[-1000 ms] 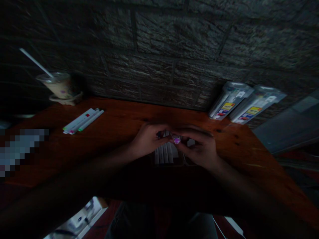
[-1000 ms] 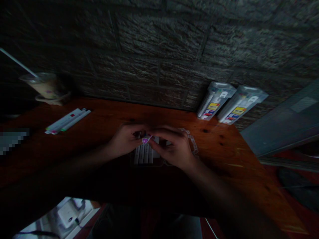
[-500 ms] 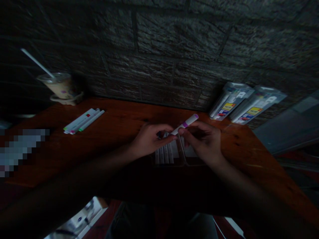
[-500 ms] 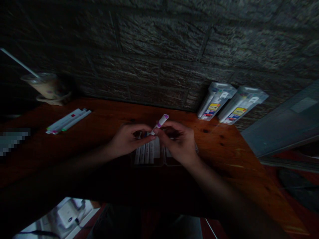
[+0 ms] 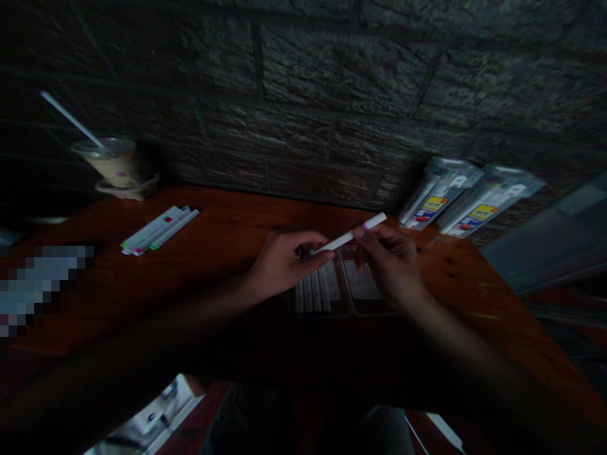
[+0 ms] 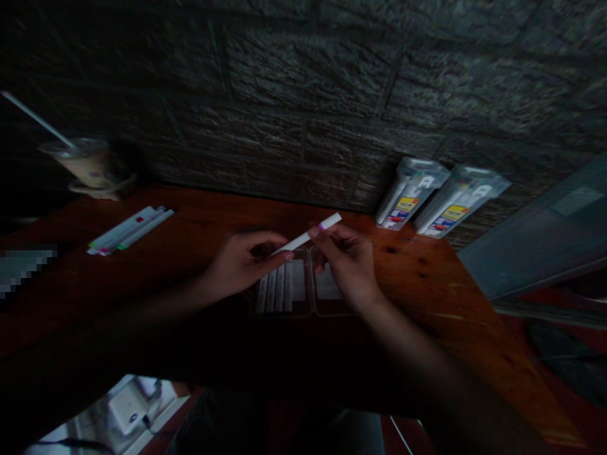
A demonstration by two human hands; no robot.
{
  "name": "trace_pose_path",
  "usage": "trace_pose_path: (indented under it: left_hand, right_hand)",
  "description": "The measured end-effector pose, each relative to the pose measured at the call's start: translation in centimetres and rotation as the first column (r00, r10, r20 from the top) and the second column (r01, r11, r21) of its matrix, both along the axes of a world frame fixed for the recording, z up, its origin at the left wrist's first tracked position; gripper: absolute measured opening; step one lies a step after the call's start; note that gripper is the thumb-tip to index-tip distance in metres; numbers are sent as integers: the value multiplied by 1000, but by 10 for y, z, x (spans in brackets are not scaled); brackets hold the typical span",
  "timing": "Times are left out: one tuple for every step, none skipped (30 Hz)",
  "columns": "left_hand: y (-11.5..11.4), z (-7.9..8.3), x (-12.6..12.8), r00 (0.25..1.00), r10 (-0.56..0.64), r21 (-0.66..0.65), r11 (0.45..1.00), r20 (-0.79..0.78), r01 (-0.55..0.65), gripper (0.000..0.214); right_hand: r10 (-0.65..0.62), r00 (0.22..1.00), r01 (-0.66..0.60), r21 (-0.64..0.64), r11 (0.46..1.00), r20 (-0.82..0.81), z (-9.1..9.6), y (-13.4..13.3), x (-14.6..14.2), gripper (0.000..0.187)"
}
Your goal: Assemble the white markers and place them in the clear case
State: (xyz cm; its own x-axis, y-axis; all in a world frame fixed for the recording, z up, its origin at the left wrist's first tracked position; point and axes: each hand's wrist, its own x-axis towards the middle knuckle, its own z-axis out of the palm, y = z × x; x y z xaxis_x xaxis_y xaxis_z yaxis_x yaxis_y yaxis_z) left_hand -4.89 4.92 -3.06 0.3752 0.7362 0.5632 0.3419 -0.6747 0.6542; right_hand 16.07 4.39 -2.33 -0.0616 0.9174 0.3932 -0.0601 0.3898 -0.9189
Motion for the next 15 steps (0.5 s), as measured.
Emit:
trace_pose_path:
  left_hand:
    - [0, 0, 0, 1000, 3, 1, 1000, 13, -3, 12]
    - [0, -1, 0, 1000, 7, 2, 1000, 29, -7, 13]
    - [-1, -1, 1, 999, 15, 4, 1000, 50, -15, 15]
    - [-1, -2, 1, 997, 27, 7, 1000, 72, -27, 18]
    - [-1, -3, 1, 994, 46, 14, 999, 97, -48, 20]
    - [-2, -3, 1, 990, 72, 26, 997, 118, -75, 21]
    - [-2, -3, 0, 985, 102, 42, 993, 137, -109, 22]
    - [-2, -2, 0, 979, 133, 60, 988, 154, -144, 21]
    - [-2, -1, -1, 972, 161, 76, 982, 170, -176, 20]
    - [-2, 0, -1, 965, 184, 90, 975, 188, -203, 19]
    - [-2, 2, -1, 958, 200, 97, 970, 206, -224, 18]
    - [-2, 3, -2, 952, 211, 98, 966, 219, -237, 17]
    - [-2, 4, -2, 947, 219, 98, 964, 233, -247, 16]
    - [-2, 5, -2, 944, 222, 99, 963, 244, -252, 15]
    - [-2, 6, -2, 943, 220, 103, 962, 249, -252, 15]
  right_hand:
    - [9, 1000, -9, -19, 1000, -14, -1, 1, 0, 21]
    - [17, 999, -19, -38, 999, -29, -1, 2, 1, 20]
    - [25, 999, -27, -55, 998, -43, -2, 3, 1, 20]
    - [32, 998, -36, -76, 996, -54, -2, 4, 2, 21]
    - [38, 997, -44, -99, 994, -62, -2, 5, 2, 22]
    - [43, 997, -52, -126, 991, -69, -2, 6, 2, 23]
    - [50, 996, -61, -159, 985, -71, -2, 7, 2, 25]
    - [59, 996, -70, -192, 979, -66, -3, 7, 2, 28]
    - [67, 996, -78, -219, 973, -55, -3, 8, 2, 30]
    - [73, 997, -79, -233, 969, -33, -4, 7, 2, 31]
    - [71, 997, -68, -227, 972, 7, -4, 6, 3, 32]
    - [53, 997, -40, -196, 980, 63, -5, 5, 3, 32]
    - [17, 992, 1, -133, 991, 129, -6, 3, 4, 30]
    - [-42, 979, 50, -39, 998, 200, -7, 0, 5, 26]
    - [-119, 958, 102, 78, 992, 262, -7, -2, 6, 21]
